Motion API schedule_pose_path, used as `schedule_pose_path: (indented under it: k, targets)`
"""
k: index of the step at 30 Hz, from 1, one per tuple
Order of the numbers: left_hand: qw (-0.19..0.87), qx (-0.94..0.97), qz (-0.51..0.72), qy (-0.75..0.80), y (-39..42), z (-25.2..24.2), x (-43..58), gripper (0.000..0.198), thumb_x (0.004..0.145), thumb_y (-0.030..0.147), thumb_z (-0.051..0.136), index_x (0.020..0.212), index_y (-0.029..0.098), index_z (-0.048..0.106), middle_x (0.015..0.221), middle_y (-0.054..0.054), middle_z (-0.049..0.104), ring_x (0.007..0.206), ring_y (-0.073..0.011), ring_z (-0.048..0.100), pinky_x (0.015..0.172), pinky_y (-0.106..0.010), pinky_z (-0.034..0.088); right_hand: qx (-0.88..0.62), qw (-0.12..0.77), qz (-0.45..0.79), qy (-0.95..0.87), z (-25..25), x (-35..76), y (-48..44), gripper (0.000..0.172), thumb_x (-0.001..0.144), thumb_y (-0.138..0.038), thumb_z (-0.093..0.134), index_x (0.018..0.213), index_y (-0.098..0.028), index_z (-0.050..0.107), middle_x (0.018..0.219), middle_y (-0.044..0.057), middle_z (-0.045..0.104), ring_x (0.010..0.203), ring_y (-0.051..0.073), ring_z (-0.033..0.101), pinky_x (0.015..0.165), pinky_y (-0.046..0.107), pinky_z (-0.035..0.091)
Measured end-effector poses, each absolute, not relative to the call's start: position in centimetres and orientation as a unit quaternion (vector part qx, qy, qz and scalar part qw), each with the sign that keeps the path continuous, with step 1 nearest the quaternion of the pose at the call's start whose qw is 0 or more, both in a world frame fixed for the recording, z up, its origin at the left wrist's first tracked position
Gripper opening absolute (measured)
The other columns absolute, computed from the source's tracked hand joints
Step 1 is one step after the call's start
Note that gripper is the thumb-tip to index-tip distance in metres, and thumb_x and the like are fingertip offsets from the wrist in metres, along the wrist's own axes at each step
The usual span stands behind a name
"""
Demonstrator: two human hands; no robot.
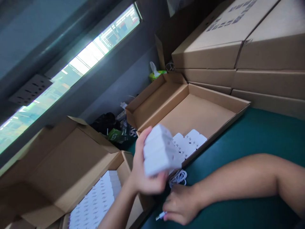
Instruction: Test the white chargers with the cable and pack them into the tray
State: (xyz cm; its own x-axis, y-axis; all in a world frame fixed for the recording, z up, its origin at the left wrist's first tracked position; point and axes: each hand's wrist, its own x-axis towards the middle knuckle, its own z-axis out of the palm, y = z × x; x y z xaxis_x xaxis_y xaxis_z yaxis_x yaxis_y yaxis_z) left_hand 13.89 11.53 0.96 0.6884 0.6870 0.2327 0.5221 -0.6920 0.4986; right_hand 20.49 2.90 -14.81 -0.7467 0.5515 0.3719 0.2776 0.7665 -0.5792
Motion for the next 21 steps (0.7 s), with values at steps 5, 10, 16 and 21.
schedule_pose_path:
  k: [5,10,16,21]
  targets:
    - [0.038,0.943,0.001,0.331,20.6,-1.3,22.5,0.080,0.056,0.039,0.060,0.126,0.014,0.033,0.122,-0.012,0.046,0.109,-0.0289,0.045,0.094,-0.043,0.032,-0.199,0.180,0.209,-0.940,-14.7,20.2,3.7,0.014,0.078,-0.030,0.052,0.072,-0.019,0.057,0.063,0.000,0.065,0.052,0.013,0.059,0.032,0.025,0.019]
    - [-0.024,0.912,-0.161,0.376,24.1,-5.0,24.7,0.079,0.047,0.050,0.068,0.111,0.007,0.051,0.101,-0.019,0.057,0.096,-0.0369,0.051,0.085,-0.052,0.034,-0.153,0.080,0.232,-0.957,-15.7,18.8,5.1,0.016,0.072,-0.030,0.052,0.058,-0.022,0.052,0.058,-0.002,0.065,0.048,0.012,0.057,0.030,0.021,0.025]
    - [-0.034,0.921,-0.162,0.353,24.1,-7.2,25.1,0.067,0.065,0.052,0.057,0.120,0.016,0.047,0.134,-0.015,0.035,0.121,-0.0337,0.031,0.099,-0.047,0.021,-0.141,0.049,0.235,-0.960,-15.3,18.4,5.2,0.013,0.075,-0.029,0.053,0.066,-0.021,0.055,0.061,0.000,0.065,0.049,0.013,0.057,0.027,0.022,0.025]
    - [-0.021,0.934,-0.152,0.322,24.2,-7.2,24.4,0.038,0.076,0.045,0.049,0.105,0.022,0.058,0.119,-0.005,0.052,0.117,-0.0272,0.034,0.096,-0.039,0.026,-0.145,0.073,0.230,-0.960,-15.6,18.4,5.0,0.016,0.077,-0.029,0.052,0.064,-0.020,0.054,0.062,0.001,0.065,0.048,0.014,0.057,0.027,0.022,0.021]
